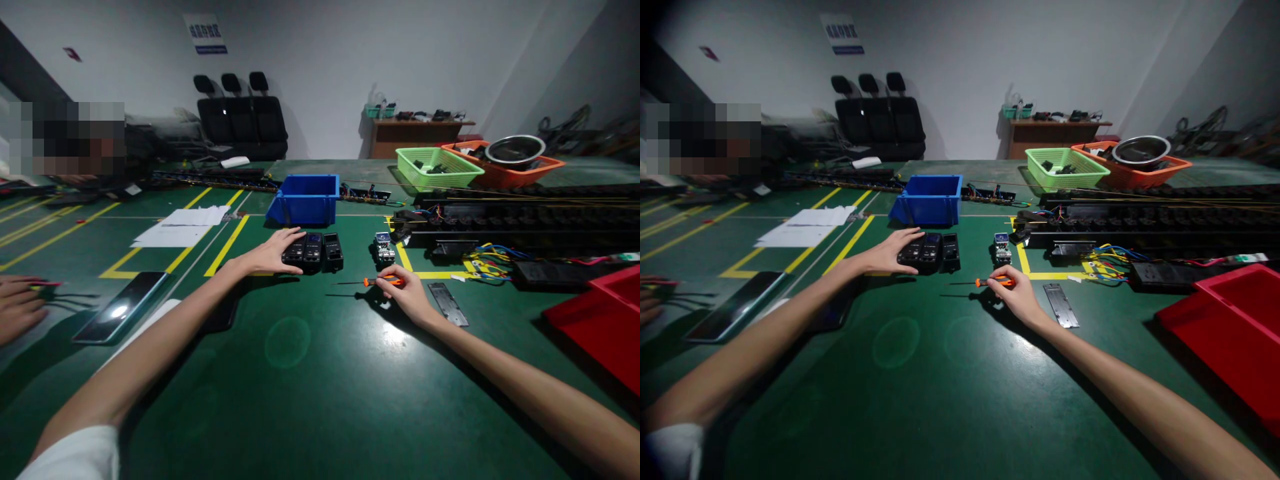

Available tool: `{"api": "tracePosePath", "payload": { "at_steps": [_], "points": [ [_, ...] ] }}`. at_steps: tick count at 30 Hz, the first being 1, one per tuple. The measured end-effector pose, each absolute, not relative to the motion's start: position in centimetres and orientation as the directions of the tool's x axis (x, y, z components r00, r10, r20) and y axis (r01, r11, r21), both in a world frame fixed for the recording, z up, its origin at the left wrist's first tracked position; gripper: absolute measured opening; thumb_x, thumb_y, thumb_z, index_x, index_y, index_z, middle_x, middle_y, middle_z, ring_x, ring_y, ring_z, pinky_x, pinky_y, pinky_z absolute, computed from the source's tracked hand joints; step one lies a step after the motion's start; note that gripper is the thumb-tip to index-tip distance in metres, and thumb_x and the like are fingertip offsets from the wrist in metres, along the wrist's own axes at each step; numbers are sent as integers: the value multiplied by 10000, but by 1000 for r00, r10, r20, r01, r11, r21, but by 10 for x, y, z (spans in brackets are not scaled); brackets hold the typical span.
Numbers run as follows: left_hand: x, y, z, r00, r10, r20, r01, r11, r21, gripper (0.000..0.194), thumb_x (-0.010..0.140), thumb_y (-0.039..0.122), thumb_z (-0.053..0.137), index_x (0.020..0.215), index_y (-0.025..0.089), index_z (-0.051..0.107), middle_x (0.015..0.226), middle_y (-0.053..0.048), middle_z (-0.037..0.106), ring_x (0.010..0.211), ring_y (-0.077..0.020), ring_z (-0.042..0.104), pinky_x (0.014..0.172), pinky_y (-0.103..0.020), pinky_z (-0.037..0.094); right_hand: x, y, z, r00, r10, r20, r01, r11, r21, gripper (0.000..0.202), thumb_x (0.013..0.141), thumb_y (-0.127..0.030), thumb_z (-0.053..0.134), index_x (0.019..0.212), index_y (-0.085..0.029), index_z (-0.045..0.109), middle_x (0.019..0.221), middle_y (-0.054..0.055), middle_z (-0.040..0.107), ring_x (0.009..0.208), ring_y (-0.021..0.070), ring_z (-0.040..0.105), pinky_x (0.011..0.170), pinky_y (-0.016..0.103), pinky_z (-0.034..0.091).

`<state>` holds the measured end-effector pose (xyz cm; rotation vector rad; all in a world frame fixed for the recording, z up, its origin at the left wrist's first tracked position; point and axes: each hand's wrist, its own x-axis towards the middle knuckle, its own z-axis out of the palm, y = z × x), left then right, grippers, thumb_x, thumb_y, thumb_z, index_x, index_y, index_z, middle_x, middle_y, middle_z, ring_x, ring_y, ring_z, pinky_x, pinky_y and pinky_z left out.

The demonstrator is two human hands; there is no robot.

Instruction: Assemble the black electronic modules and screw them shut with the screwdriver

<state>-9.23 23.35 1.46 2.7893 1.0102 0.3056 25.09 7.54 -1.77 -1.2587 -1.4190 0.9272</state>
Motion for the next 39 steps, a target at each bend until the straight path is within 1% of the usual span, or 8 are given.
{"api": "tracePosePath", "payload": {
  "at_steps": [5,11,16,23,28,31,35,39],
  "points": [
    [-78,230,15,698,699,153,672,-714,197,1020,671,741,633,1483,229,287,1427,-150,353,1322,-343,335,1119,-531,308,250,74,-15,23,983,180,237,170,-957,284,772,-450,700,849,-189,616,717,-1,610,559,135,561,541,268,444],
    [-65,227,19,667,738,101,715,-673,188,1037,663,772,599,1486,235,270,1424,-143,354,1317,-354,329,1095,-530,331,250,73,-14,14,982,187,237,178,-955,269,777,-437,698,859,-192,624,717,1,609,560,132,554,537,264,439],
    [-48,227,17,630,772,79,757,-634,160,1110,636,809,573,1510,230,208,1503,-136,287,1354,-385,278,1088,-540,321,250,73,-14,6,983,184,235,177,-956,267,782,-433,694,870,-190,627,712,-5,608,559,127,549,536,259,437],
    [-32,232,13,655,748,109,734,-664,145,1083,643,818,554,1498,227,249,1465,-125,351,1312,-369,329,1082,-513,327,251,74,-15,-12,981,195,249,192,-949,249,788,-413,690,872,-186,633,742,1,614,576,124,550,547,254,436],
    [-28,230,15,659,743,113,729,-669,147,1088,650,828,546,1500,215,254,1472,-131,348,1320,-373,324,1093,-504,309,251,72,-15,-93,971,220,310,238,-920,250,792,-418,688,869,-184,646,806,18,653,677,152,606,631,275,476],
    [-28,228,17,659,746,96,733,-665,144,1100,650,836,540,1507,218,234,1498,-130,320,1349,-376,301,1115,-548,256,251,71,-17,-148,963,227,342,265,-901,252,778,-414,703,848,-176,659,820,29,672,743,172,624,696,300,490],
    [-23,223,20,663,743,93,735,-669,112,1106,660,844,522,1522,238,183,1567,-128,196,1426,-413,150,1114,-682,76,249,70,-20,-229,951,208,372,282,-884,253,772,-409,707,844,-170,662,821,40,680,730,172,620,675,304,491],
    [-6,215,25,739,663,124,654,-749,109,1066,700,827,504,1522,236,171,1585,-121,151,1453,-391,76,1123,-682,30,247,68,-20,-317,915,249,455,377,-807,201,796,-367,688,856,-177,662,821,40,672,730,170,612,679,299,476]
  ]
}}
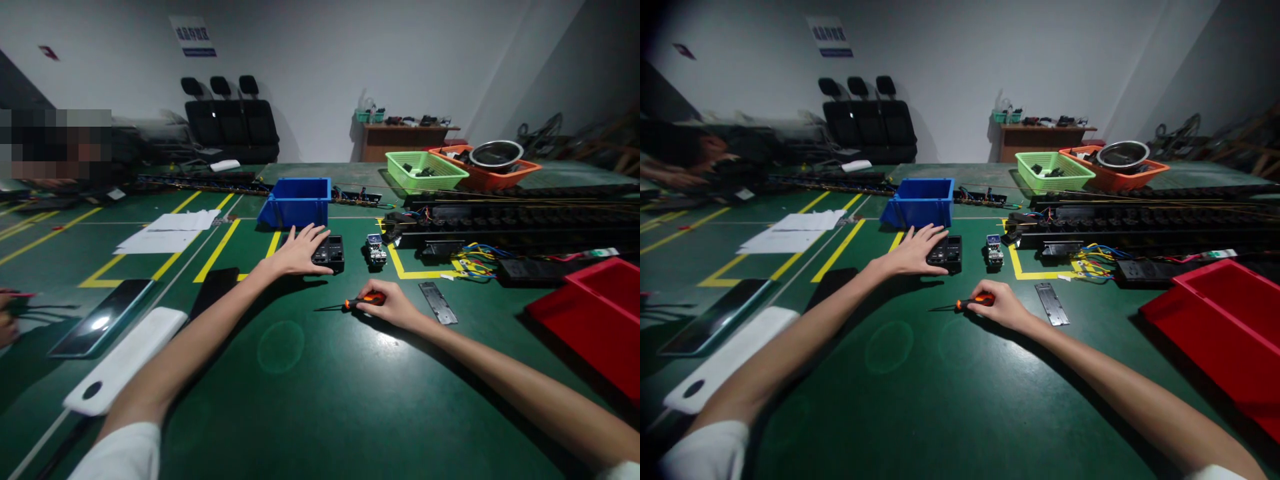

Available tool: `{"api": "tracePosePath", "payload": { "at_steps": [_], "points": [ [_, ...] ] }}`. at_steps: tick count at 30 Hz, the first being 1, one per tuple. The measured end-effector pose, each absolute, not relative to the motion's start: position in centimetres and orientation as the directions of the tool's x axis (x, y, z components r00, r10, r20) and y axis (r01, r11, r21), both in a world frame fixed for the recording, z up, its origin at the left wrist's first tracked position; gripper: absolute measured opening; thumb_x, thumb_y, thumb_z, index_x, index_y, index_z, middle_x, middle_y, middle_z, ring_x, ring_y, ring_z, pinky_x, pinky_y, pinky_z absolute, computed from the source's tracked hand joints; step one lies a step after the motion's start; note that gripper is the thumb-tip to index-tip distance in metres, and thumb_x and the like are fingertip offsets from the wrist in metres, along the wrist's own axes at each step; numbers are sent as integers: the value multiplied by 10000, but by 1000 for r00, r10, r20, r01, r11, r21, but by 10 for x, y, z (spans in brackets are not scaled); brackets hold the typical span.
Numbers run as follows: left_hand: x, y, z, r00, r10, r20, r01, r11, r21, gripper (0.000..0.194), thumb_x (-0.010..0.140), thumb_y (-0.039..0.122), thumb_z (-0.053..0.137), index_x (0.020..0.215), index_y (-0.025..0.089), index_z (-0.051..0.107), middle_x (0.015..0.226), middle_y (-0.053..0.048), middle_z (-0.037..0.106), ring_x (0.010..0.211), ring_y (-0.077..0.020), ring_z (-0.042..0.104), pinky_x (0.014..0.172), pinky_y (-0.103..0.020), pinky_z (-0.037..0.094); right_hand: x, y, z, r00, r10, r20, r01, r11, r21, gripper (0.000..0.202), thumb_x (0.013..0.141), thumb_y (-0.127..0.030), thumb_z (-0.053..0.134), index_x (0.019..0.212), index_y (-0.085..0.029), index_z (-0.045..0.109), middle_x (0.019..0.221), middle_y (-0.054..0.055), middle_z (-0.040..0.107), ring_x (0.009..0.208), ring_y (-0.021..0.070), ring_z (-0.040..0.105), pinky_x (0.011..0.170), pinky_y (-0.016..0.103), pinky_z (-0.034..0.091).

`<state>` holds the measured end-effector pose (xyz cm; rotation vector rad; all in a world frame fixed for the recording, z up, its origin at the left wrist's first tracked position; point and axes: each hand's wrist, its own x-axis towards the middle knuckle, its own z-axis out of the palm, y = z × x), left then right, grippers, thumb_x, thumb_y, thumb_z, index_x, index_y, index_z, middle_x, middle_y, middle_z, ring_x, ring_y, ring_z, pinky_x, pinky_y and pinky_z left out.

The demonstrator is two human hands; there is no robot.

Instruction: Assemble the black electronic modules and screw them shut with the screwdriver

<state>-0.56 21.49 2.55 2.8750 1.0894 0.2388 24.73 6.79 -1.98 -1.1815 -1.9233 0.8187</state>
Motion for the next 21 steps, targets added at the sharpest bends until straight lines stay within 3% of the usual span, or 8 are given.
{"api": "tracePosePath", "payload": {
  "at_steps": [7,13,18,21],
  "points": [
    [25,220,21,793,601,99,589,-798,131,1015,725,748,567,1500,188,225,1509,-181,299,1412,-362,220,1129,-666,55,244,63,-20,-520,777,354,597,627,-500,122,855,-299,623,936,-212,652,882,66,658,822,198,594,708,305,452],
    [30,229,14,806,551,215,530,-834,151,950,697,681,655,1427,152,355,1355,-191,442,1310,-353,362,1134,-610,158,240,62,-26,-622,684,382,626,727,-283,136,906,-267,562,989,-210,654,874,80,664,832,206,588,716,308,455],
    [33,201,20,785,444,432,391,-896,209,998,658,548,764,1445,142,304,1397,-182,378,1310,-328,372,1125,-478,315,240,60,-29,-699,601,388,585,792,-172,148,922,-288,549,990,-193,640,868,70,667,810,185,599,684,292,460],
    [32,170,21,765,417,490,336,-908,250,981,698,497,756,1474,171,253,1443,-164,330,1343,-310,350,1138,-441,334,238,56,-28,-737,555,386,548,825,-141,147,932,-293,531,973,-200,636,865,61,669,794,171,609,667,281,464]
  ]
}}
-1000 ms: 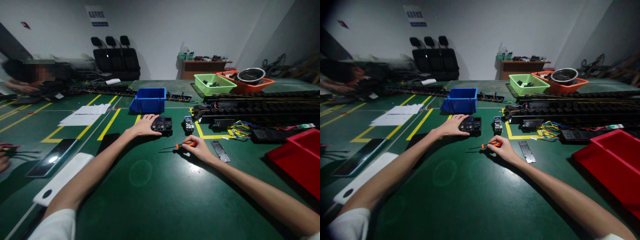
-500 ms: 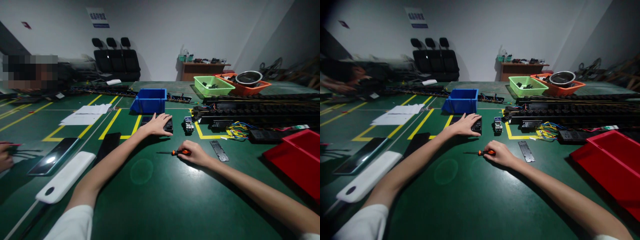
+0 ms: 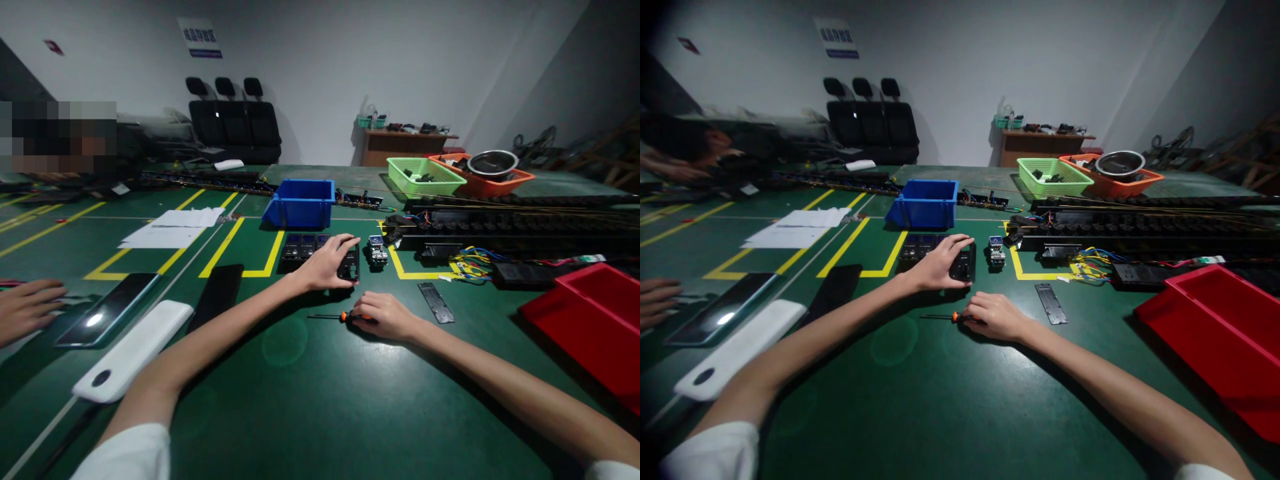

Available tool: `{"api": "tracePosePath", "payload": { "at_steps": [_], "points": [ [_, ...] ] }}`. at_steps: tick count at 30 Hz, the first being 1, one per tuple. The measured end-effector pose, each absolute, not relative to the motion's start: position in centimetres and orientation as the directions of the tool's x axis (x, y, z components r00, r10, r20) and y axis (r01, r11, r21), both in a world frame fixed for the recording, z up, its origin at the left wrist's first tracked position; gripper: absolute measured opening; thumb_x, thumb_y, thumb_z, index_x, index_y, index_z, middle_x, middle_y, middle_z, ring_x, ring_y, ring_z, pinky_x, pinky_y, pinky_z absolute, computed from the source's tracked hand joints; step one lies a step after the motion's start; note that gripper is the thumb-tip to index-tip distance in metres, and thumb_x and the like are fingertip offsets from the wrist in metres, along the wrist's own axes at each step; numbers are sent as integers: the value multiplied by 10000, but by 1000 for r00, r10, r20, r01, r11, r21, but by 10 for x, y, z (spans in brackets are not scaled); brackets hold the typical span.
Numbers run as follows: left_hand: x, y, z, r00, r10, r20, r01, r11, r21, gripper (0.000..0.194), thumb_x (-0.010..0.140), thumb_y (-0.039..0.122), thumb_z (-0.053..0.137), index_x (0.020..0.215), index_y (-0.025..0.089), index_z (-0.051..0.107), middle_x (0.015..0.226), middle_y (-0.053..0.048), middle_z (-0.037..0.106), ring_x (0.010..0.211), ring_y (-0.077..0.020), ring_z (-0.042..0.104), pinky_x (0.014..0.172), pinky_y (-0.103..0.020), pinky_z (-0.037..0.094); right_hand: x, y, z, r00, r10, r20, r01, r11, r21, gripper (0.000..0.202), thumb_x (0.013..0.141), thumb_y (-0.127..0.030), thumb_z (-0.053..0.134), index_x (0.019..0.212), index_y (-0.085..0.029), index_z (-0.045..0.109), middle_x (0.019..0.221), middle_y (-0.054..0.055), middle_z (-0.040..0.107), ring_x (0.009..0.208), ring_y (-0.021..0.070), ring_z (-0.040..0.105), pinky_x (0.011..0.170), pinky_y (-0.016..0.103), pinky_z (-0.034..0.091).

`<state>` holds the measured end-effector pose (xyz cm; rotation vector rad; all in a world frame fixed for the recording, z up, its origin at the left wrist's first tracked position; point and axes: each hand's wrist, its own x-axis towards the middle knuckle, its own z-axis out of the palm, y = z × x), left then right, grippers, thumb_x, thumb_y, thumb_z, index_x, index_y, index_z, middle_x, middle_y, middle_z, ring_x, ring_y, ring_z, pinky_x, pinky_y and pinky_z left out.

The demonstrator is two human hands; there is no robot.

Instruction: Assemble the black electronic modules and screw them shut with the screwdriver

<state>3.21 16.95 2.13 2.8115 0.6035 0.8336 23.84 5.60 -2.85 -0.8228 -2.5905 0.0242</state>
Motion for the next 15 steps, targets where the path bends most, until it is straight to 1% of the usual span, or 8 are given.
{"api": "tracePosePath", "payload": {
  "at_steps": [3,7,11,13,15],
  "points": [
    [29,141,16,743,447,498,354,-894,275,985,709,431,758,1497,204,211,1483,-147,288,1370,-319,318,1143,-458,335,234,50,-27,-761,523,383,522,845,-116,146,934,-304,523,967,-214,633,872,52,675,792,165,617,648,274,466],
    [26,124,2,723,461,514,365,-887,283,1003,703,389,758,1501,189,185,1483,-156,297,1360,-329,318,1155,-492,300,228,43,-27,-753,524,398,535,840,-93,153,934,-306,518,958,-209,634,866,51,681,794,167,623,632,274,465],
    [25,124,-10,686,457,567,341,-890,304,973,707,436,750,1480,188,213,1482,-171,290,1360,-344,298,1148,-535,280,225,41,-27,-733,533,421,550,830,-94,156,919,-319,541,970,-206,635,851,52,682,778,170,625,619,275,463],
    [25,126,-14,663,466,586,330,-884,330,964,708,467,749,1466,180,226,1485,-183,269,1369,-342,284,1145,-532,286,225,40,-28,-720,528,450,539,834,-118,154,907,-326,560,970,-206,633,866,56,685,773,174,623,633,286,472],
    [25,127,-17,653,474,591,319,-879,354,962,700,465,760,1452,175,235,1477,-187,268,1371,-333,286,1145,-518,297,227,42,-28,-686,536,491,531,831,-165,131,897,-304,573,968,-207,626,890,60,688,770,174,619,650,296,484]
  ]
}}
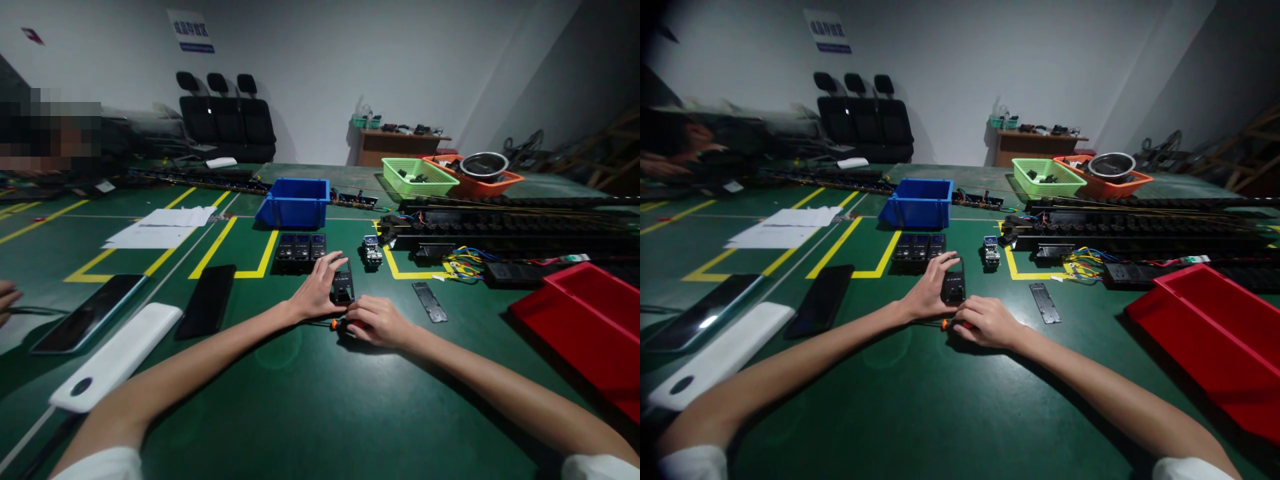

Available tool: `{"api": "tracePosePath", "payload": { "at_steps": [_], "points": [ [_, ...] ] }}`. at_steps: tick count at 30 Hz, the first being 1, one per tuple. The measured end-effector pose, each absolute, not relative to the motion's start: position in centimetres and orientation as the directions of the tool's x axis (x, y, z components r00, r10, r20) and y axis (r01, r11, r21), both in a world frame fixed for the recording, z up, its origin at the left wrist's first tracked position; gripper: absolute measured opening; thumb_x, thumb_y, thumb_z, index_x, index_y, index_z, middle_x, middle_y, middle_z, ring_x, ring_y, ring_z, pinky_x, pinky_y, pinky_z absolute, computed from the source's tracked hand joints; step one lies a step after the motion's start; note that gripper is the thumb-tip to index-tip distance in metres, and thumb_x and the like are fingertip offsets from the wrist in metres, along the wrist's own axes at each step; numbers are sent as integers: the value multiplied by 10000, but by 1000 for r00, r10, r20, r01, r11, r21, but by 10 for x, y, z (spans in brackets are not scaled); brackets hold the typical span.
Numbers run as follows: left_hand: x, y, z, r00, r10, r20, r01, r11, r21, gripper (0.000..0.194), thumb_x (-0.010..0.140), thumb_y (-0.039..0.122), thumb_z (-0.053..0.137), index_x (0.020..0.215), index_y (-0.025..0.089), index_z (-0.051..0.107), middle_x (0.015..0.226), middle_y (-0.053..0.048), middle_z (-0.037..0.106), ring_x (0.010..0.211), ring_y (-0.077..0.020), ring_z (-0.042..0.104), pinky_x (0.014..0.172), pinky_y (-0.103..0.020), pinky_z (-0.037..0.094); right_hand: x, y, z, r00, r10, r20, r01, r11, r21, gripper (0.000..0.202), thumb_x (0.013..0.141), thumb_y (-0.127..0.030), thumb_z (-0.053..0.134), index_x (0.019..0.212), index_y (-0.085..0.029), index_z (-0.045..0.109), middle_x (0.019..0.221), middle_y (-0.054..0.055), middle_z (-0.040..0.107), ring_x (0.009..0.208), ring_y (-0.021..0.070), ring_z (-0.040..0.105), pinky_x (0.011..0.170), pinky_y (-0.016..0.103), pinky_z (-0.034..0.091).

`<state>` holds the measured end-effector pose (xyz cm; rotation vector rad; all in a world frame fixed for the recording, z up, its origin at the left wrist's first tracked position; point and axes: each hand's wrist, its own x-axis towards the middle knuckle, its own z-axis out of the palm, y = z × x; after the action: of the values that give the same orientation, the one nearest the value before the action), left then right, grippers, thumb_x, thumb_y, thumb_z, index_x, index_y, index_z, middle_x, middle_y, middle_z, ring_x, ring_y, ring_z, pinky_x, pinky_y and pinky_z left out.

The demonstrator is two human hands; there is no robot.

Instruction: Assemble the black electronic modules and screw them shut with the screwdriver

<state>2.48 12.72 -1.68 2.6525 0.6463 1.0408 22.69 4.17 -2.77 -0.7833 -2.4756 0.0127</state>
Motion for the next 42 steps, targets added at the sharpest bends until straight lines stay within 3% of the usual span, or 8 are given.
{"api": "tracePosePath", "payload": {
  "at_steps": [6,9,13,26,30,33,39,42],
  "points": [
    [24,127,-17,650,504,568,319,-860,398,962,670,446,793,1430,194,259,1451,-173,295,1361,-327,308,1141,-516,316,255,69,-21,-362,636,681,674,683,-280,167,874,-193,566,1035,-218,606,980,90,653,910,220,616,771,370,530],
    [24,126,-16,652,510,561,324,-856,403,960,661,401,804,1429,204,262,1467,-170,275,1373,-333,295,1143,-529,313,274,88,-19,-203,694,691,809,517,-281,376,860,-202,574,1235,-224,546,1193,124,604,1127,288,542,939,491,484],
    [23,126,-16,654,513,556,315,-853,417,971,648,358,818,1428,209,260,1475,-168,264,1382,-329,291,1151,-527,311,286,99,-25,-249,757,604,836,483,-261,490,879,-191,537,1359,-244,459,1371,111,515,1246,296,466,1018,525,441],
    [23,128,-17,638,552,537,299,-820,488,941,642,386,819,1403,221,292,1429,-148,320,1358,-313,335,1146,-515,328,275,88,-24,-371,726,579,778,583,-233,276,781,-74,552,1022,-206,583,1101,105,593,1016,267,528,856,443,494],
    [23,130,-16,623,540,565,262,-825,500,929,639,429,817,1384,215,305,1418,-148,348,1351,-312,343,1148,-519,311,264,76,-20,-407,701,586,696,654,-298,261,807,-121,570,1042,-235,585,1067,92,597,987,260,556,832,442,491],
    [22,131,-14,619,532,578,263,-834,486,924,630,455,818,1372,216,321,1422,-152,363,1342,-329,345,1132,-543,302,260,71,-16,-320,714,622,680,630,-374,287,827,-198,611,1106,-254,576,1128,96,573,1071,276,546,915,486,463],
    [20,129,-11,600,547,584,290,-829,478,916,608,502,823,1348,228,356,1412,-130,396,1302,-327,362,1110,-538,308,265,85,-20,-223,832,507,672,508,-538,852,688,-434,783,1402,-248,356,1445,138,377,1350,331,365,1114,551,315],
    [20,131,-13,595,573,564,265,-802,535,905,622,502,813,1355,229,357,1388,-138,386,1307,-324,374,1107,-532,337,267,91,-27,-207,891,405,632,438,-639,909,703,-426,781,1443,-227,292,1439,152,398,1325,314,419,1104,529,348]
  ]
}}
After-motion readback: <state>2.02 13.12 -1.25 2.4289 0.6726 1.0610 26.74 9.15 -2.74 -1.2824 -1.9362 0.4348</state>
